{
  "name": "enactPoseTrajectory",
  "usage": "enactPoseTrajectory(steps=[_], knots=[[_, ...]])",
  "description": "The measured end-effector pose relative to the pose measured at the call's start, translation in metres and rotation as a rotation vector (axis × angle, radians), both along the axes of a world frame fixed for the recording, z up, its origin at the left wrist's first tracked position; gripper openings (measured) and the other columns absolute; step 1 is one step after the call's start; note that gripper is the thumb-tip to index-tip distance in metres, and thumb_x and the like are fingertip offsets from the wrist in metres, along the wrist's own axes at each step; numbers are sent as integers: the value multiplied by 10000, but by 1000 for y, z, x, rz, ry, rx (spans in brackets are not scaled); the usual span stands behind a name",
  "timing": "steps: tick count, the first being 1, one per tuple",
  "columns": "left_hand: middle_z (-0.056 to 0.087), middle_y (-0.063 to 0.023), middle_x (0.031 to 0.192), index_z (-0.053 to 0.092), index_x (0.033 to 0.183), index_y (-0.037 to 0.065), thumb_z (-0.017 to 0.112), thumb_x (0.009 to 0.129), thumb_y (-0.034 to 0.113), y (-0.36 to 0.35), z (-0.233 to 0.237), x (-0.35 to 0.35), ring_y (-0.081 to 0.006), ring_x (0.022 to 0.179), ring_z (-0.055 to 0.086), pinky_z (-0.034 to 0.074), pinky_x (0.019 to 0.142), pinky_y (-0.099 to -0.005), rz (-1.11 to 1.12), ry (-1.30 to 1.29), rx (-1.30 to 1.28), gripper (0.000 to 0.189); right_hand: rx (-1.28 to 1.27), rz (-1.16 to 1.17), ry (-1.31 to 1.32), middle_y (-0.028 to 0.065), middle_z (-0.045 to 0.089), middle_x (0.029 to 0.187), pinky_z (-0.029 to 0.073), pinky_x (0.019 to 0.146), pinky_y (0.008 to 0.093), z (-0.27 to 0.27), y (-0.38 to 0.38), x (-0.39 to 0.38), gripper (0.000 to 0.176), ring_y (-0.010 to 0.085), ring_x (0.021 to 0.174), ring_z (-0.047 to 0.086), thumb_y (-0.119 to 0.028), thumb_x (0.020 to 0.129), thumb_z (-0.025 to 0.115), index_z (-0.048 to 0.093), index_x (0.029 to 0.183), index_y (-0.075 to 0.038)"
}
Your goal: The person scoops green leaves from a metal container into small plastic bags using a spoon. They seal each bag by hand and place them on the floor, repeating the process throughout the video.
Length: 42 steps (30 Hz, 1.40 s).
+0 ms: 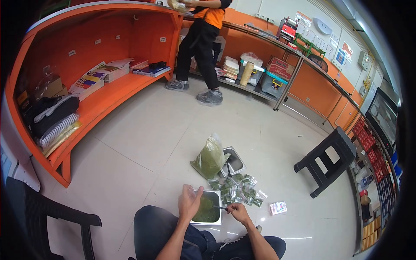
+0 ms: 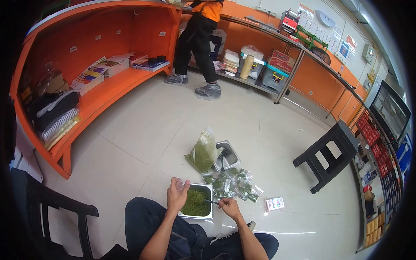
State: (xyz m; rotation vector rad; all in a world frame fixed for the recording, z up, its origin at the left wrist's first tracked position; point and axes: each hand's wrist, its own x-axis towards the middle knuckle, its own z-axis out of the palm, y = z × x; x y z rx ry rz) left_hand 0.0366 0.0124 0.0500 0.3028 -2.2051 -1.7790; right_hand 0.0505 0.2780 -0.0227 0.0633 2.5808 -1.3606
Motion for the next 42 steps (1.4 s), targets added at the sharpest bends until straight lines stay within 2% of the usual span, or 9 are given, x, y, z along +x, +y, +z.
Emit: enactPoseTrajectory(steps=[5, 11, 14, 17, 18, 22, 32, 36, 42], knots=[[606, -145, 689, 541, 849, 11, 764, 822, 476, -4, 7, 4, -313, 639, 610, 479, 626, -413, -66, 19, -59, 517, 1, 8, 18, 62, 715, 792, 502, 782, 300, 2, -1, 0, 178, 149, 786, 650, -128, 867, 602, 721, 869, 4], [612, -124, 680, 545, 786, 10, 841, 731, 464, -4, 7, 5, -292, 605, 589, 474, 601, -398, -78, 84, -97, 545, -72, -68, -3, 60, 719, 777, 491, 746, 301, 3, 5, -3, 157, 127, 756, 641, -106, 855, 615, 729, 858, 2], [608, -77, 631, 557, 802, 29, 874, 682, 441, -7, 11, 2, -235, 575, 616, 495, 577, -365, -86, 110, -294, 534, -2, -31, 116, 68, 721, 768, 495, 735, 309, 17, 7, -3, 171, 134, 748, 646, -109, 858, 617, 730, 816, 13], [584, -55, 645, 543, 807, 60, 864, 682, 404, -11, 4, 0, -284, 616, 594, 444, 658, -406, -109, 249, -537, 487, 106, -47, 164, 76, 718, 745, 507, 720, 323, 19, 23, -7, 198, 156, 741, 659, -127, 873, 610, 728, 809, 18], [577, -54, 656, 537, 811, 69, 856, 696, 377, -10, 4, 1, -290, 637, 586, 420, 691, -414, -124, 230, -566, 458, 57, -95, 238, 99, 692, 684, 490, 691, 323, 22, 23, -5, 262, 136, 695, 630, -222, 867, 634, 722, 801, 15], [611, -31, 760, 563, 875, 86, 813, 728, 213, -7, -5, -1, -257, 792, 595, 377, 794, -409, -235, 202, -665, 317, -12, -128, 227, 73, 674, 684, 479, 670, 291, 60, 11, 0, 187, 120, 680, 615, -105, 842, 591, 702, 853, 45], [651, -59, 886, 600, 980, 69, 802, 671, 67, 0, -12, -4, -252, 894, 606, 387, 876, -414, -319, 199, -799, 369, 17, -79, 177, 93, 673, 693, 488, 662, 302, 99, -3, 7, 194, 143, 700, 639, -83, 823, 574, 702, 890, 46], [643, -60, 844, 597, 953, 74, 802, 691, 82, 1, -11, -4, -257, 831, 607, 388, 861, -408, -320, 223, -822, 333, 13, -71, 132, 100, 683, 706, 497, 674, 303, 101, -3, 9, 190, 153, 696, 646, -82, 824, 580, 704, 896, 43], [641, -65, 945, 585, 1038, 80, 781, 640, 6, 6, -10, -2, -253, 913, 610, 378, 893, -410, -340, 244, -884, 450, 45, -71, 73, 108, 691, 715, 499, 668, 309, 105, -6, 12, 178, 163, 681, 649, -88, 830, 603, 705, 891, 44]])
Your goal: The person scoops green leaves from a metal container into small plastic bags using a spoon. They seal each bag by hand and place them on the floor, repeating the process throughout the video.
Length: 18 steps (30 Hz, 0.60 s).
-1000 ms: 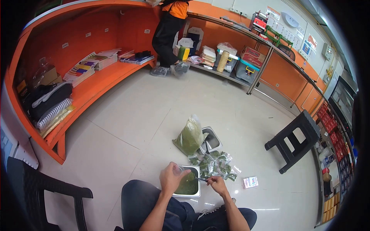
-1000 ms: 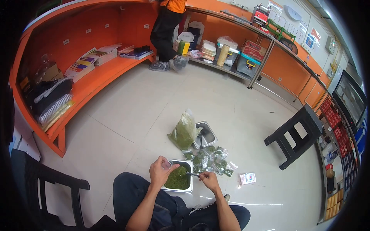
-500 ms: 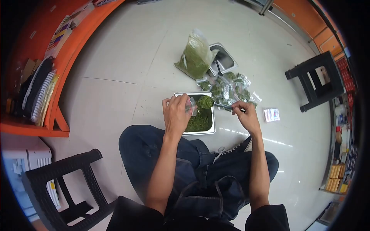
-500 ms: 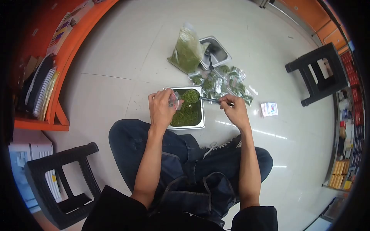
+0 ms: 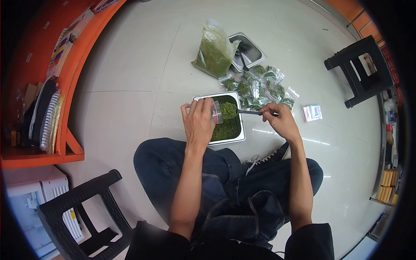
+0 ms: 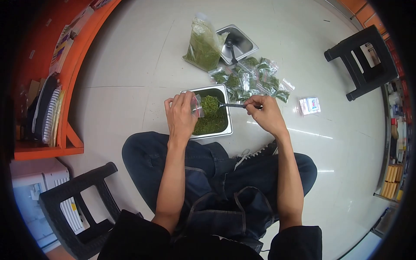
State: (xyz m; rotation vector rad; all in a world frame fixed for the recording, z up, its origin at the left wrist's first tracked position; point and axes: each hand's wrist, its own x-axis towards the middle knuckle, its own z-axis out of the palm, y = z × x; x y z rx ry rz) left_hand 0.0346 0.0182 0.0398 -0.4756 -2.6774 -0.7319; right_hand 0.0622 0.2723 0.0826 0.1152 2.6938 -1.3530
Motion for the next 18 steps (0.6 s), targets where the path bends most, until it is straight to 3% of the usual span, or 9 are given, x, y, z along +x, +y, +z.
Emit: enactPoseTrajectory(steps=[8, 13, 18], knots=[[626, -55, 951, 576, 1053, 80, 781, 635, -6, 5, -5, 1, -238, 961, 591, 370, 895, -407, -69, -12, -89, 474, 54, 17, -16, 150, 712, 754, 517, 695, 325, -3, -7, 2, 190, 201, 687, 665, -93, 817, 622, 709, 906, 51], [626, -57, 953, 564, 1052, 85, 799, 628, 4, 7, -4, 3, -236, 952, 591, 368, 894, -404, -115, -55, -15, 492, 105, 30, 6, 171, 716, 781, 522, 702, 338, 2, -14, 5, 205, 223, 685, 667, -103, 815, 626, 712, 931, 42], [627, -61, 948, 552, 1054, 86, 829, 620, 34, 6, -2, 3, -247, 931, 599, 374, 888, -400, -147, -109, 79, 517, 157, 56, 118, 162, 678, 725, 490, 622, 331, 4, -17, 8, 204, 198, 664, 634, -79, 829, 593, 701, 937, 57]])
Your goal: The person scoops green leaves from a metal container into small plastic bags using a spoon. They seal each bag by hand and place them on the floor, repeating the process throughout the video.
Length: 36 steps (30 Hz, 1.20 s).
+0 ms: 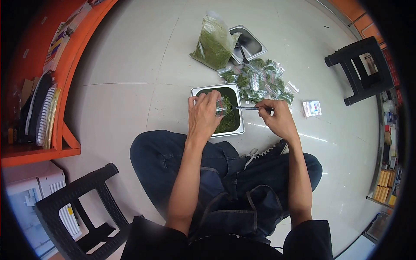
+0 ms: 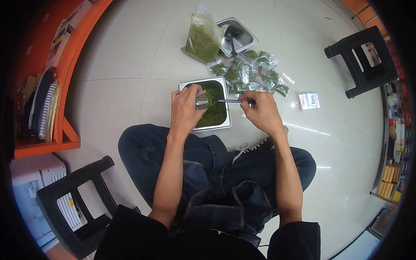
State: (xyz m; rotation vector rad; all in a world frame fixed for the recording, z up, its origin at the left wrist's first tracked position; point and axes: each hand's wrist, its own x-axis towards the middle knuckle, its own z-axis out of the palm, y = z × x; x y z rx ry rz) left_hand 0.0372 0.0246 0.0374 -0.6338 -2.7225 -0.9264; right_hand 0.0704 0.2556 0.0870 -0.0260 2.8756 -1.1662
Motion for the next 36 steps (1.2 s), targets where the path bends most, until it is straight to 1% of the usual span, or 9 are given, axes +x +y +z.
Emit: enactPoseTrajectory(steps=[1, 3, 8, 13, 15, 21, 23, 31, 36], knots=[[627, -62, 945, 549, 1056, 85, 843, 626, 61, 0, -1, 0, -253, 922, 601, 378, 885, -398, -4, -13, 18, 521, 3, 4, -1, 162, 678, 725, 490, 622, 331, 3, -1, 0, 204, 198, 664, 634, -79, 829, 593, 701, 937, 57], [627, -62, 943, 545, 1057, 85, 857, 631, 87, 0, -4, -1, -258, 913, 604, 382, 883, -396, -5, -26, 39, 528, 22, -38, -42, 186, 697, 778, 511, 674, 356, 11, -4, 2, 206, 271, 642, 636, -111, 810, 626, 729, 932, 19], [625, -55, 953, 550, 1066, 90, 871, 667, 200, 0, 4, 1, -262, 937, 591, 378, 900, -402, -31, -94, 59, 524, 31, -38, 48, 174, 698, 777, 504, 680, 365, 8, -2, 5, 194, 265, 648, 626, -110, 807, 634, 736, 918, 12], [625, -48, 1009, 559, 1097, 94, 866, 648, 176, -2, 5, 4, -245, 1023, 554, 345, 937, -419, -24, -37, -15, 549, 55, -20, 95, 167, 695, 771, 479, 708, 370, 8, -1, 5, 183, 273, 630, 603, -107, 801, 638, 738, 905, 7], [625, -45, 1031, 566, 1099, 94, 863, 641, 165, -4, 4, 3, -241, 1046, 542, 335, 948, -424, -18, -33, -46, 551, 115, 15, 205, 153, 695, 776, 435, 766, 363, 9, -5, 7, 167, 265, 627, 590, -103, 797, 639, 735, 886, 1], [634, -47, 927, 600, 1032, 78, 850, 653, 148, -5, 1, 1, -239, 965, 568, 338, 944, -417, -57, -58, -63, 459, 187, 68, 240, 118, 697, 779, 375, 780, 360, 14, -11, 9, 136, 242, 630, 579, -93, 786, 643, 724, 862, -16], [617, -52, 843, 598, 1004, 85, 852, 665, 160, -3, 1, 1, -237, 898, 580, 349, 931, -401, -58, -62, 18, 429, 186, 73, 258, 112, 695, 774, 373, 776, 360, 14, -13, 9, 129, 241, 634, 581, -89, 782, 644, 723, 859, -20], [579, -37, 759, 590, 929, 96, 857, 670, 188, 2, 4, 3, -229, 811, 575, 369, 893, -377, -68, -86, 144, 383, 288, 133, 388, 81, 661, 752, 379, 798, 384, 16, -25, 14, 119, 233, 709, 591, -38, 775, 631, 721, 853, -48], [594, -40, 778, 590, 912, 94, 857, 667, 179, 4, 4, 2, -217, 801, 580, 374, 885, -346, -84, -164, 220, 372, 534, 276, 544, 43, 619, 824, 406, 864, 408, 8, -41, 22, 268, 217, 851, 594, -52, 679, 678, 711, 944, -63]])
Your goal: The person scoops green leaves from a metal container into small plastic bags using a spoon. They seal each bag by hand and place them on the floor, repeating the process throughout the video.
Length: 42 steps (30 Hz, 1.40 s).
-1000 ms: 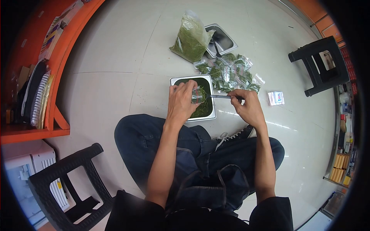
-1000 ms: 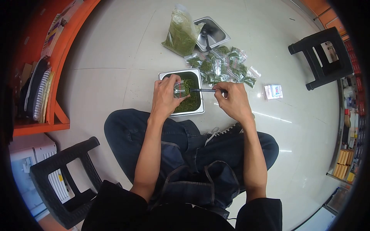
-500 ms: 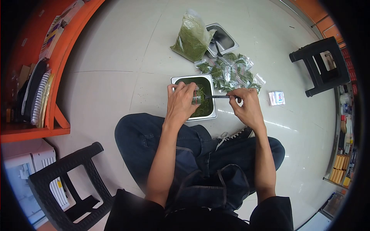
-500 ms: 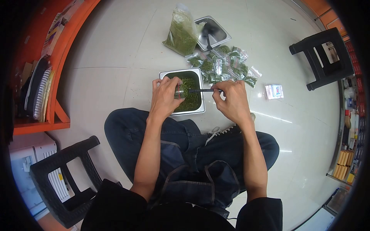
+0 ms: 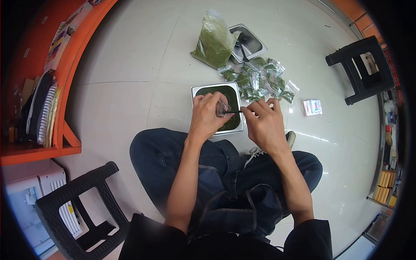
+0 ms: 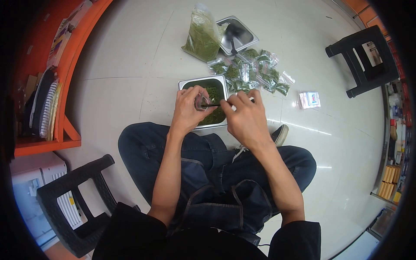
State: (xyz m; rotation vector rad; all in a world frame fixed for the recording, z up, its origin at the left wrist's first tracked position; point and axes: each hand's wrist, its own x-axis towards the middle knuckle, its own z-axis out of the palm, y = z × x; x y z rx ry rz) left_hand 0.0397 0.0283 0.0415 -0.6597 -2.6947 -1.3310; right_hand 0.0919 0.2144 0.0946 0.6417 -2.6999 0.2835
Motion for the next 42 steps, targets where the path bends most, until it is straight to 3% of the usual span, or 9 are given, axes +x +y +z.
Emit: enactPoseTrajectory(steps=[3, 5, 11, 23, 27, 29, 33, 36, 42], knots=[[619, -46, 797, 591, 899, 78, 856, 668, 180, 0, 1, 0, -229, 755, 581, 391, 892, -358, -10, -54, 21, 366, 93, -9, 41, 26, 623, 879, 413, 869, 406, 10, -1, 2, 282, 205, 898, 591, -82, 703, 656, 697, 981, -65], [642, -50, 800, 590, 892, 54, 854, 671, 148, 1, 1, 0, -215, 704, 603, 458, 814, -357, 47, 68, 51, 357, 101, -45, 105, 19, 620, 885, 410, 872, 418, 18, 2, 4, 231, 191, 921, 588, -110, 766, 614, 694, 980, -78], [654, -59, 739, 580, 885, 24, 849, 669, 57, 1, -2, -4, -153, 674, 639, 500, 630, -285, 25, -25, 155, 347, 43, -46, 93, 9, 629, 910, 401, 873, 439, 27, 7, 7, 248, 189, 934, 584, -71, 733, 650, 701, 975, -88], [641, -71, 783, 578, 897, 9, 880, 678, 96, 4, -10, -8, -154, 711, 609, 499, 683, -292, 80, -7, 179, 383, -28, -93, 141, -9, 631, 914, 377, 868, 446, 28, 18, 8, 303, 186, 927, 579, -25, 652, 711, 714, 945, -101], [645, -63, 797, 578, 888, 7, 892, 673, 115, 11, -10, -7, -148, 765, 600, 495, 720, -299, 114, 53, 229, 395, -81, -134, 174, -10, 638, 896, 375, 863, 438, 40, 24, 8, 277, 184, 908, 582, -23, 675, 722, 721, 941, -100], [646, -57, 819, 579, 894, 6, 897, 679, 133, 13, -10, -5, -137, 788, 587, 495, 747, -301, 166, -135, 234, 404, -105, -145, 176, -9, 641, 887, 375, 860, 433, 42, 28, 8, 258, 187, 897, 584, -21, 687, 722, 725, 932, -99], [639, -52, 836, 576, 897, 2, 899, 686, 150, 15, -12, -4, -138, 797, 581, 497, 743, -306, 126, -160, 268, 414, -230, -200, 109, 14, 649, 846, 372, 862, 411, 40, 43, 5, 176, 204, 852, 585, -16, 725, 711, 734, 886, -85], [613, -65, 850, 574, 897, 3, 909, 669, 188, 15, -13, -3, -183, 768, 579, 492, 730, -320, 187, -159, 242, 445, -313, -262, 71, 35, 652, 802, 368, 858, 392, 32, 51, 0, 127, 215, 834, 584, -30, 763, 690, 739, 871, -74], [554, -5, 869, 536, 901, 64, 892, 710, 101, 12, -9, 1, -96, 813, 532, 456, 740, -236, 222, -380, 653, 406, -497, -403, -196, 93, 684, 817, 397, 842, 426, -30, 57, -18, 137, 261, 859, 640, -97, 812, 645, 746, 901, -75]])
